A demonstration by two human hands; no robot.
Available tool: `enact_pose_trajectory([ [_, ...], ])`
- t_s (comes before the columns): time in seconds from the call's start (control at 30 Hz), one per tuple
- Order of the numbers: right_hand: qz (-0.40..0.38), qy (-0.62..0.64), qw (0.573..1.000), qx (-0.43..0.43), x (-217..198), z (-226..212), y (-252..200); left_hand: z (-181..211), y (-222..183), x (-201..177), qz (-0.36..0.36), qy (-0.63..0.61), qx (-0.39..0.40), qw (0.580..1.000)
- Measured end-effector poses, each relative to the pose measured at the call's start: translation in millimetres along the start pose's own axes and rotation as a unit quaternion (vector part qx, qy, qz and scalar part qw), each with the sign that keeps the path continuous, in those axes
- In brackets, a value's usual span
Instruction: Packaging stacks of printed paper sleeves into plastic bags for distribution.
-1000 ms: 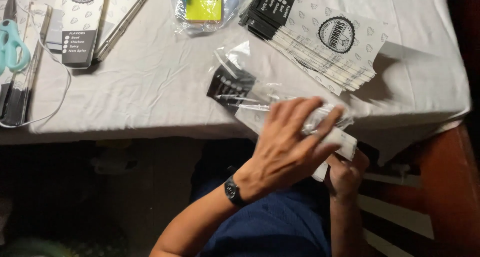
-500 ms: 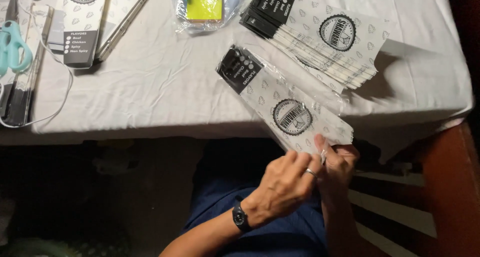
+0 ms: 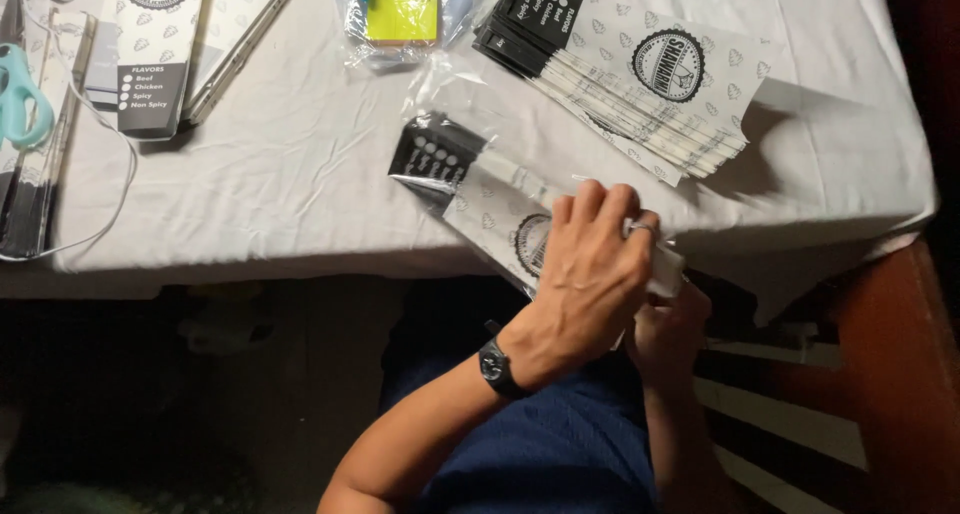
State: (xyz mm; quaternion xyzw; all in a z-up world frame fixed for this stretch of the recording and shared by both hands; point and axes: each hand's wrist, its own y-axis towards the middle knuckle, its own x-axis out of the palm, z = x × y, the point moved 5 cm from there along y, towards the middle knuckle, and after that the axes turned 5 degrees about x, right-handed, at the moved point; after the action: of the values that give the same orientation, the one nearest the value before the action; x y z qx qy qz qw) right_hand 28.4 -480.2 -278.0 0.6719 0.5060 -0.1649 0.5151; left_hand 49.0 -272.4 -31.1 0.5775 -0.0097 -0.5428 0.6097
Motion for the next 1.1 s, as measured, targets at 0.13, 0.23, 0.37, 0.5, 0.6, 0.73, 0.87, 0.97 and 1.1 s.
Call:
enact_pose_trajectory([
  [0.13, -0.038, 0.213, 0.963, 0.159, -3, -21, 17, 14, 5, -1, 0.026, -0.027, 0.030, 0.999],
  [0.23, -0.035, 0.266, 0.937, 0.226, -27, -80, 55, 15, 10, -13, 0.034, -0.101, 0.074, 0.991],
  [0.37, -0.031, 0.349, 0.870, 0.348, -68, -144, 96, -25, 4, -51, -0.005, -0.001, 0.107, 0.994],
  [0.5, -0.034, 0.387, 0.869, 0.305, -44, -79, 84, -116, 31, -96, -0.123, 0.101, 0.017, 0.987],
  [0.6, -0.015, 0.356, 0.929, 0.105, -45, -64, 106, -141, 43, -99, -0.250, 0.091, 0.063, 0.962],
  [0.73, -0.070, 0.222, 0.966, -0.114, -61, -107, 163, -135, 58, -112, -0.268, -0.039, 0.067, 0.960],
  [0.87, -0.031, 0.231, 0.934, -0.270, -67, -154, 213, -139, 56, -132, -0.115, -0.143, 0.061, 0.981],
  [0.97, -0.199, 0.380, 0.898, -0.100, -29, -158, 220, -146, 46, -122, -0.149, -0.106, 0.030, 0.983],
  [1.1, -0.191, 0.382, 0.904, -0.023, 23, -106, 199, -142, 41, -106, -0.202, -0.070, 0.057, 0.975],
])
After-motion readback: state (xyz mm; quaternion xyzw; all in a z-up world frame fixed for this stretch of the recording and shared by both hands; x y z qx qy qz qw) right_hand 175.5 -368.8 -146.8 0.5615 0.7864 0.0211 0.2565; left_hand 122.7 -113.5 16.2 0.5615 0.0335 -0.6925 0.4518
